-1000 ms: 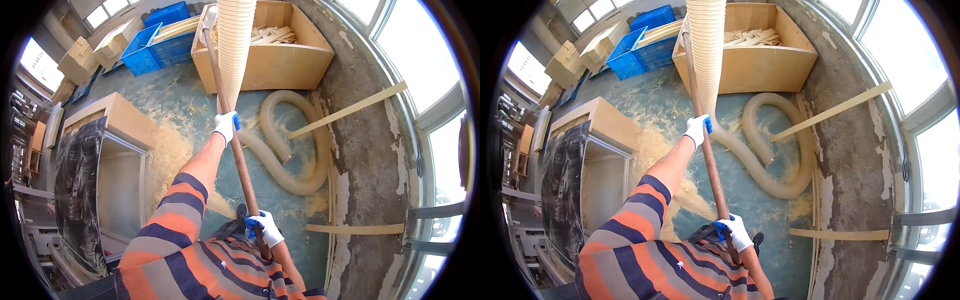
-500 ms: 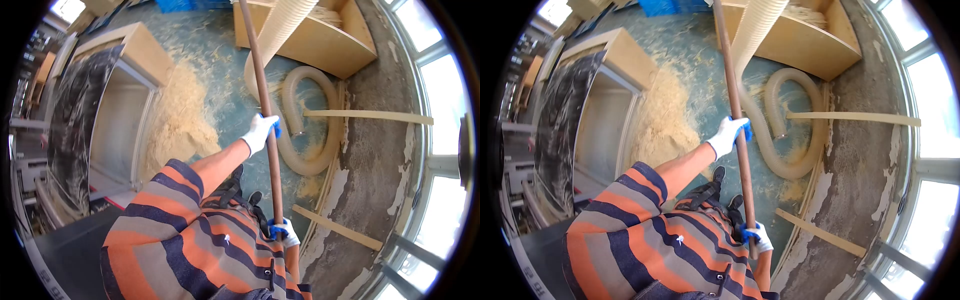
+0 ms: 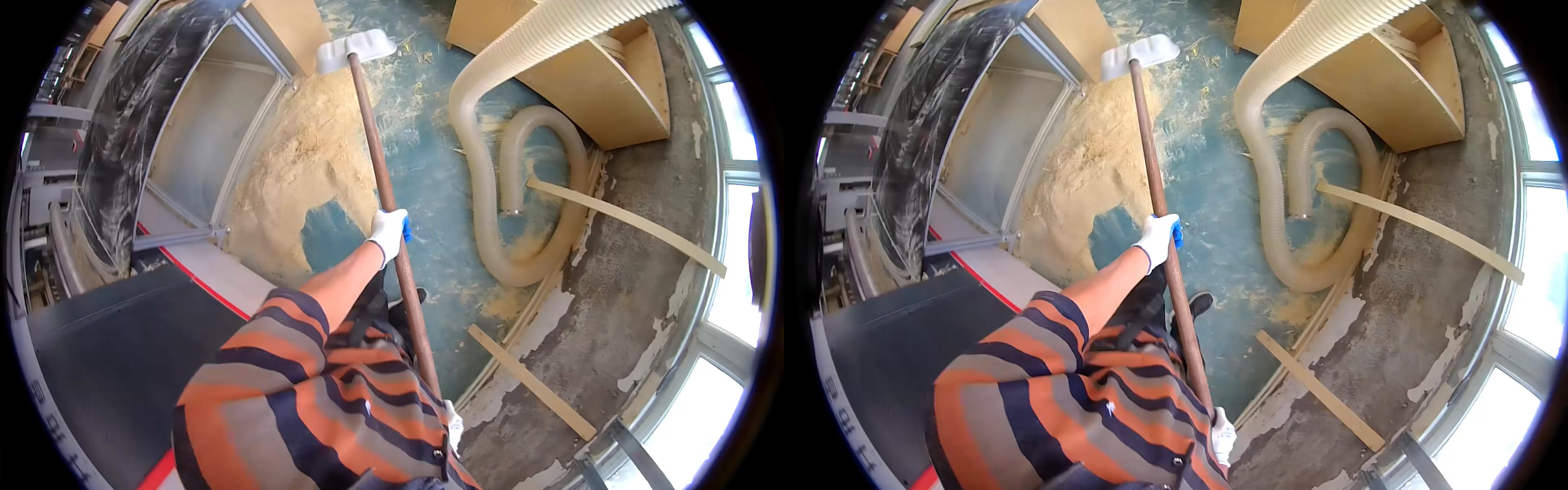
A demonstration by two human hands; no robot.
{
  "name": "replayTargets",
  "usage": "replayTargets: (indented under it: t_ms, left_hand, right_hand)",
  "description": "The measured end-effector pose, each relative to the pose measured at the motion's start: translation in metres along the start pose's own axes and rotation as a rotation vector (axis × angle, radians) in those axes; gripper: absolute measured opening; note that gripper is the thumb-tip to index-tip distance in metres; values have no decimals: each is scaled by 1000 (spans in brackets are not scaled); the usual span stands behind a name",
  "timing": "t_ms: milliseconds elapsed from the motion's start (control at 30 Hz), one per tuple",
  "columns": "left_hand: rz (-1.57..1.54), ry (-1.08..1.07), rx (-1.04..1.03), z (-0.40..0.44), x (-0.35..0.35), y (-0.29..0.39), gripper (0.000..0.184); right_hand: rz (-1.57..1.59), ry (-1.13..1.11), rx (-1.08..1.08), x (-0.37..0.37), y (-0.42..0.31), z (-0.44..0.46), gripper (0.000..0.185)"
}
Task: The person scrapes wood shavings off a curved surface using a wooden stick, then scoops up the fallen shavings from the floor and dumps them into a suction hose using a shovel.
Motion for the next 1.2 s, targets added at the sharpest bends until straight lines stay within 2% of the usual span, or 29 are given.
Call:
replayTargets:
  t_ms: [67,133,200,267,333,400,433,467,500,600,633,667,700,733,767,800,833,867,900,967,1067,1133,1167,1200]
  left_hand:
    - [-5,-30,53,71,3,-5,15]
    - [239,61,-13,98,10,29,15]
    - [110,77,-33,149,15,43,15]
    - [122,118,-28,157,23,62,15]
    - [137,147,-25,161,28,55,13]
    - [169,134,-38,156,25,65,12]
    - [233,83,-111,170,26,65,13]
    - [368,100,-84,160,24,83,16]
    - [367,111,-115,165,23,86,16]
    - [364,133,-190,155,25,62,20]
    - [380,140,-68,134,25,46,22]
    - [568,229,-140,102,30,39,27]
    - [604,203,-124,88,30,10,33]
    - [546,152,-113,100,33,-47,34]
    - [525,158,-77,55,30,-56,34]
    - [492,202,-69,23,31,-75,33]
    - [418,169,-50,1,31,-106,32]
    - [450,172,-61,-47,28,-104,33]
    - [407,146,34,-64,31,-144,33]
    - [487,162,27,-115,35,-184,33]
    - [476,35,135,-153,41,-247,44]
    - [450,-35,155,-164,38,-246,49]
    - [277,-81,192,-180,28,-208,50]
    - [298,-99,154,-166,28,-209,46]
  right_hand:
    - [-113,5,17,15,-67,24,37]
    - [-88,3,-63,27,-129,43,36]
    - [39,-126,-5,10,-154,78,36]
    - [206,-186,123,-4,-189,99,35]
    - [436,-288,-7,-28,-175,121,32]
    - [487,-278,0,-29,-172,120,30]
    - [474,-317,-74,-23,-185,111,32]
    - [461,-355,-152,-18,-191,102,34]
    - [329,-252,40,-9,-196,104,36]
    - [158,-220,187,2,-172,94,37]
    - [126,-224,166,6,-154,86,37]
    - [158,-277,40,10,-131,76,40]
    - [121,-258,155,15,-98,67,40]
    - [101,-252,157,20,-67,58,39]
    - [82,-245,159,25,-36,50,39]
    - [83,-255,40,31,-6,38,39]
    - [6,-283,12,36,28,24,34]
    - [4,-247,-77,38,75,9,30]
    - [-59,-191,-105,34,131,-2,26]
    - [42,-202,82,39,192,-42,36]
    - [45,-198,26,53,192,-64,39]
    - [48,-199,-28,61,178,-84,42]
    - [39,-200,-60,65,176,-88,43]
    - [6,-190,-57,64,175,-85,42]
Point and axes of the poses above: each hand's wrist, its own z-axis towards the middle knuckle, its own x-axis out of the back of the hand, y = z × x, the point moved 8 cm from there along z, towards the middle knuckle, and after that the axes turned 1 degree about -z, right-handed, at the moved point
